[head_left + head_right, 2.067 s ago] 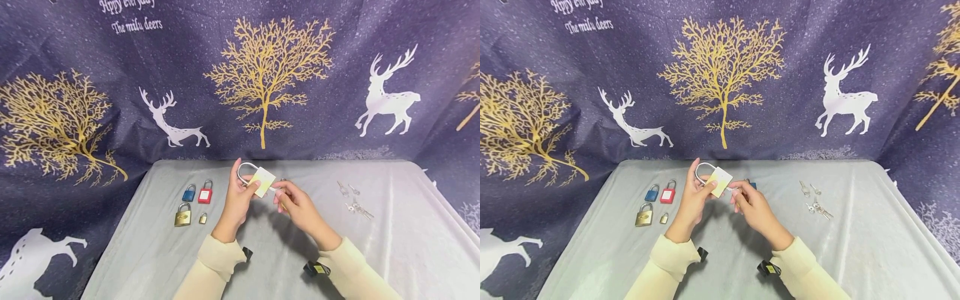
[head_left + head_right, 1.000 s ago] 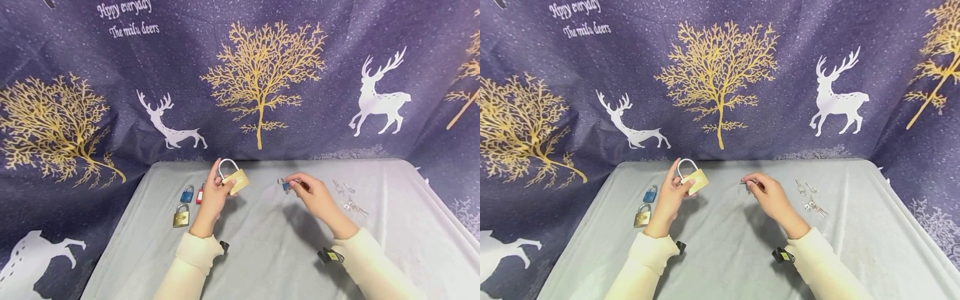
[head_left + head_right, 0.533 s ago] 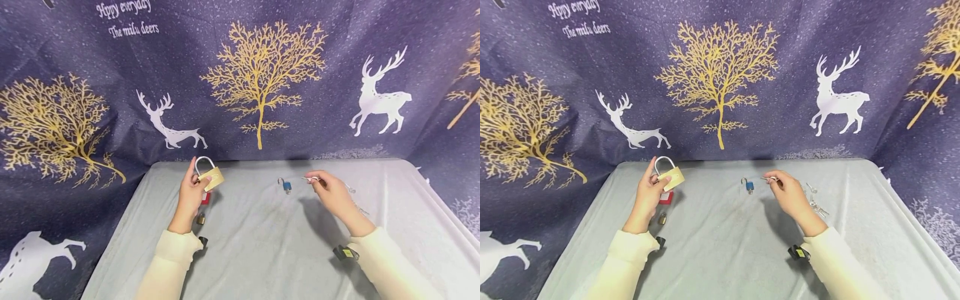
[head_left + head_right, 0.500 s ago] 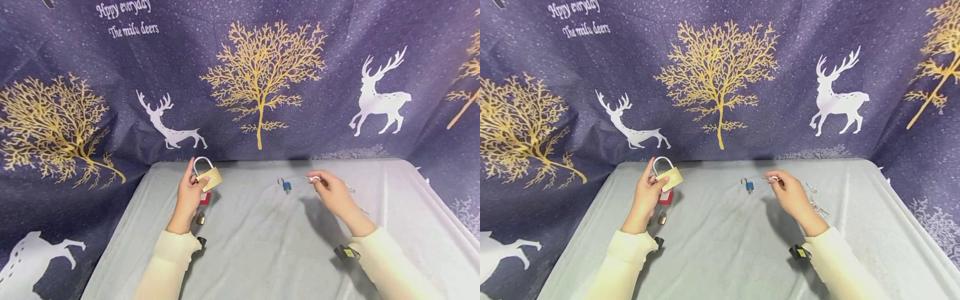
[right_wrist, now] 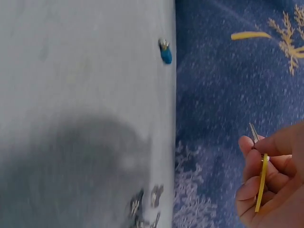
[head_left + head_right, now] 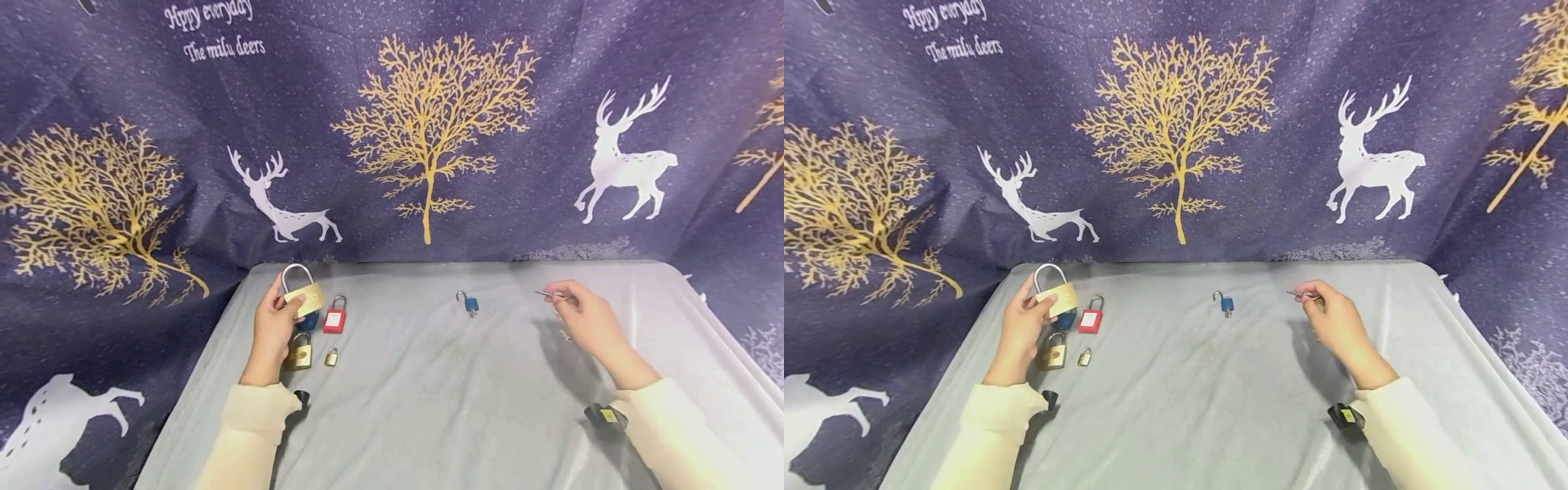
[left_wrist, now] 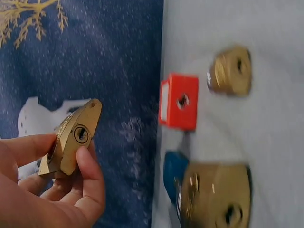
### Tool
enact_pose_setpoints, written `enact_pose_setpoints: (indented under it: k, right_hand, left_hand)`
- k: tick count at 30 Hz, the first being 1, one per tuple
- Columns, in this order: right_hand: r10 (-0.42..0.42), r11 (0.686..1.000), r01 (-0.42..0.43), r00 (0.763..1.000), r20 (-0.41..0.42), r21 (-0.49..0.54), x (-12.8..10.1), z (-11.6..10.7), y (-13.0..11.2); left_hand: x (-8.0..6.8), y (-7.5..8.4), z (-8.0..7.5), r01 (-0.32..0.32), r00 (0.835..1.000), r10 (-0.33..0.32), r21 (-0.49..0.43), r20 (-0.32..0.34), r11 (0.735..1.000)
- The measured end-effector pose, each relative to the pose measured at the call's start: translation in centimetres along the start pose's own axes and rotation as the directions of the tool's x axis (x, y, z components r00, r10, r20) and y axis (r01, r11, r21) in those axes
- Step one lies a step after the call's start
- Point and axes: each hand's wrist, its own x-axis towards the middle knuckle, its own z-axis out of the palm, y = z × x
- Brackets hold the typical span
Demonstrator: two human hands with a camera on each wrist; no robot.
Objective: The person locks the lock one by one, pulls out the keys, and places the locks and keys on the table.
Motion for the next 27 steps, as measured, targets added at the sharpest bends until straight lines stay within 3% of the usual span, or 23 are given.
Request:
enact_pose_setpoints:
  k: [7, 16, 21, 27]
  right_hand:
    - [0.032, 0.998, -0.033, 0.999, -0.009, -0.052, -0.1, -1.0, 2.1]
    - [0.064, 0.994, -0.066, 0.998, -0.021, -0.087, 0.1, -1.9, 4.6]
    - [0.061, 0.988, -0.063, 0.998, -0.016, -0.139, 0.4, -2.2, 5.9]
    - [0.049, 0.984, -0.051, 0.999, -0.015, -0.171, 0.8, -2.3, 7.0]
  left_hand:
    - [0.5, -1.0, -2.4, 0.017, 0.998, -0.019, -0.031, -0.067, 0.999]
    - [0.7, -2.3, -5.2, 0.074, 0.988, -0.066, 0.053, -0.142, 0.996]
    - [0.7, -3.1, -6.1, 0.123, 0.985, -0.104, 0.135, -0.136, 0.983]
    - [1.0, -4.1, -6.8, 0.142, 0.989, -0.128, 0.215, -0.076, 0.966]
